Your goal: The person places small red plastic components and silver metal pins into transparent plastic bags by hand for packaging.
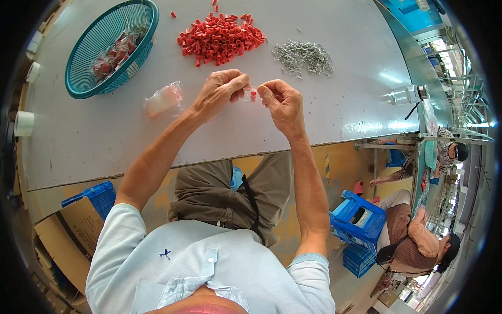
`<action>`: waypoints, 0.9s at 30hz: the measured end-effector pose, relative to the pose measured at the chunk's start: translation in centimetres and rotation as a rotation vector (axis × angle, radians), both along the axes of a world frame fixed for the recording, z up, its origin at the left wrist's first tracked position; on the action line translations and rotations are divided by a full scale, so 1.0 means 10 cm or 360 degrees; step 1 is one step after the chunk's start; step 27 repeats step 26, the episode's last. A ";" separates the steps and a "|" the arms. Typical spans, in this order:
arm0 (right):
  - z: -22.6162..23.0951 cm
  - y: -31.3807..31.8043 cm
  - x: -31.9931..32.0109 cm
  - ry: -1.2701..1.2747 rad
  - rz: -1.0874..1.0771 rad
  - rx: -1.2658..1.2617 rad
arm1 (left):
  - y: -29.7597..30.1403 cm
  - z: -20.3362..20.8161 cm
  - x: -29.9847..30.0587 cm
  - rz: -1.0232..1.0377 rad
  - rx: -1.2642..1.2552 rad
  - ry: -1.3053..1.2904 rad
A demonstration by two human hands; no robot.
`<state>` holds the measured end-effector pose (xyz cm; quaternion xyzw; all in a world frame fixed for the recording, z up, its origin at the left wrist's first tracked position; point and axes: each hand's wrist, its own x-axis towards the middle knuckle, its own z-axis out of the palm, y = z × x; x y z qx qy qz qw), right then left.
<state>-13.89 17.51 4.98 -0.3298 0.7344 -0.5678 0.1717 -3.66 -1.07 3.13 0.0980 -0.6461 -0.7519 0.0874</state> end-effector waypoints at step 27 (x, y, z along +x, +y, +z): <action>0.01 0.09 0.08 0.0081 0.0019 -0.0002 | 0.14 0.02 0.05 -0.0025 -0.0417 0.0316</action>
